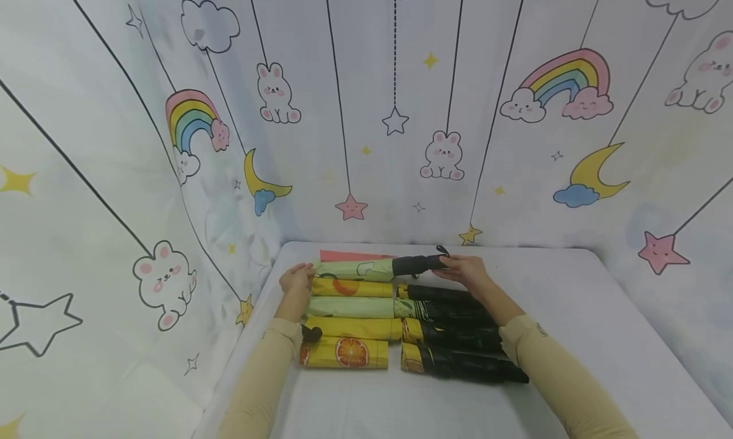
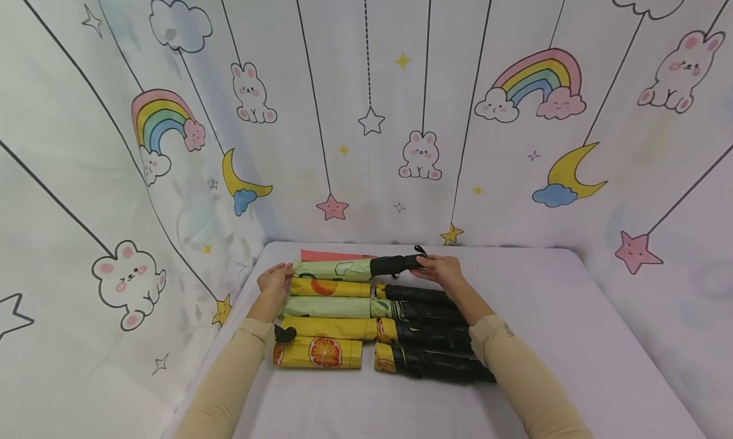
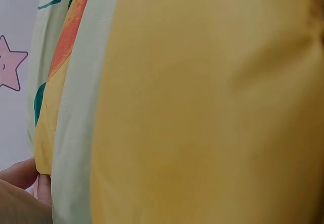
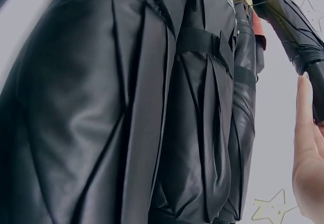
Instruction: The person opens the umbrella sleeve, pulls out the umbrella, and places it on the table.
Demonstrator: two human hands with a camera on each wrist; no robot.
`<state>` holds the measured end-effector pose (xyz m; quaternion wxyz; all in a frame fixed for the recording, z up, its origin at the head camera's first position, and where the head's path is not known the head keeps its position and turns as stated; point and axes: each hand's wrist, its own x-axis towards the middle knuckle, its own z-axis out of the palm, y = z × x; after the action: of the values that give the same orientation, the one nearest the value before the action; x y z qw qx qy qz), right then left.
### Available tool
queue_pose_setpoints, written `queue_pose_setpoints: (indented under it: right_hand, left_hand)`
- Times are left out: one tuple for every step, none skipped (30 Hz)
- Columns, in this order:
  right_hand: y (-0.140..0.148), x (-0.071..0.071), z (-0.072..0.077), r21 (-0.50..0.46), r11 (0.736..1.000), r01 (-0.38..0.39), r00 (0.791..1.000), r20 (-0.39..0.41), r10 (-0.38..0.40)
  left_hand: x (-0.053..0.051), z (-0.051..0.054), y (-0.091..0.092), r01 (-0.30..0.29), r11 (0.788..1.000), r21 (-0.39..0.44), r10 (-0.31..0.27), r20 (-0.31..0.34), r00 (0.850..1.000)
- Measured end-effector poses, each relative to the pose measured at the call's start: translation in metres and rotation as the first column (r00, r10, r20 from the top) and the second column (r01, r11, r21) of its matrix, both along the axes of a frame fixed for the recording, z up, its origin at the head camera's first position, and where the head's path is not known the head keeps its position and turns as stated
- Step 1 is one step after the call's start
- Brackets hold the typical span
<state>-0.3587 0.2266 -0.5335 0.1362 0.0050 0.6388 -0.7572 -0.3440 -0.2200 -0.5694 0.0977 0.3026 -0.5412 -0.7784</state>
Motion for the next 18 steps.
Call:
queue_pose_setpoints:
  right_hand:
    - [0.000,0.000,0.000,0.000,1.000,0.001,1.000,-0.001,-0.001]
    - [0.001,0.001,0.001,-0.001,1.000,0.002,1.000,0.000,-0.002]
    - [0.001,0.001,0.001,-0.003,1.000,0.003,1.000,0.002,-0.003]
    - [0.002,0.001,0.001,-0.009,1.000,0.009,1.000,0.005,-0.009]
    - [0.002,0.002,0.001,-0.012,1.000,0.011,1.000,0.006,-0.011]
    - [0.003,0.002,0.001,-0.013,1.000,0.011,1.000,0.006,-0.011]
    - [0.003,0.002,0.001,-0.017,1.000,0.010,1.000,0.005,-0.010]
    - [0.004,0.002,0.000,-0.018,1.000,0.011,1.000,0.004,-0.011]
    - [0.004,0.003,0.000,-0.012,1.000,0.012,1.000,0.000,-0.012]
    - [0.005,0.003,-0.001,-0.009,1.000,0.014,1.000,-0.003,-0.015]
    - [0.006,0.003,-0.001,-0.006,1.000,0.013,1.000,-0.007,-0.013]
    - [0.007,0.003,-0.002,0.000,1.000,0.012,1.000,-0.011,-0.012]
    - [0.007,0.003,-0.003,0.004,1.000,0.013,1.000,-0.016,-0.013]
    - [0.008,0.003,-0.003,0.007,1.000,0.013,1.000,-0.018,-0.013]
    - [0.009,0.003,-0.004,0.009,1.000,0.011,1.000,-0.022,-0.010]
    - [0.010,0.003,-0.004,0.007,1.000,0.011,1.000,-0.024,-0.011]
    - [0.011,0.004,-0.004,0.010,1.000,0.010,1.000,-0.026,-0.009]
    - [0.012,0.004,-0.004,0.013,1.000,0.008,1.000,-0.028,-0.008]
  left_hand:
    - [0.000,0.000,0.000,-0.003,1.000,-0.001,0.003,0.002,1.000]
    - [0.000,0.000,0.000,-0.003,1.000,-0.003,0.003,0.001,1.000]
    - [0.000,0.000,0.000,-0.005,1.000,-0.002,0.005,0.002,1.000]
    - [-0.001,0.000,0.000,-0.008,1.000,0.001,0.008,0.002,1.000]
    - [-0.001,-0.001,0.000,-0.013,1.000,0.007,0.013,0.003,1.000]
    - [-0.001,-0.001,0.000,-0.015,1.000,0.009,0.015,0.006,1.000]
    - [-0.002,-0.001,0.000,-0.014,1.000,0.008,0.014,0.006,1.000]
    - [-0.002,-0.001,0.000,-0.013,1.000,0.007,0.013,0.006,1.000]
    - [-0.002,-0.001,0.000,-0.014,1.000,0.008,0.014,0.008,1.000]
    - [-0.002,-0.001,0.000,-0.010,1.000,0.001,0.010,0.014,1.000]
    - [-0.001,-0.001,0.000,-0.003,1.000,-0.010,0.003,0.019,1.000]
    - [-0.001,-0.001,0.000,0.003,1.000,-0.019,-0.002,0.024,1.000]
    - [-0.001,-0.001,0.000,0.005,1.000,-0.019,-0.004,0.023,1.000]
    - [-0.001,-0.001,0.000,0.004,1.000,-0.019,-0.004,0.023,1.000]
    - [0.000,0.000,0.000,0.004,1.000,-0.021,-0.004,0.022,1.000]
    - [0.000,0.000,0.001,0.001,1.000,-0.019,-0.001,0.020,1.000]
    - [0.000,0.000,0.001,-0.003,1.000,-0.012,0.003,0.015,1.000]
    - [0.000,0.000,0.002,-0.007,1.000,-0.008,0.007,0.006,1.000]
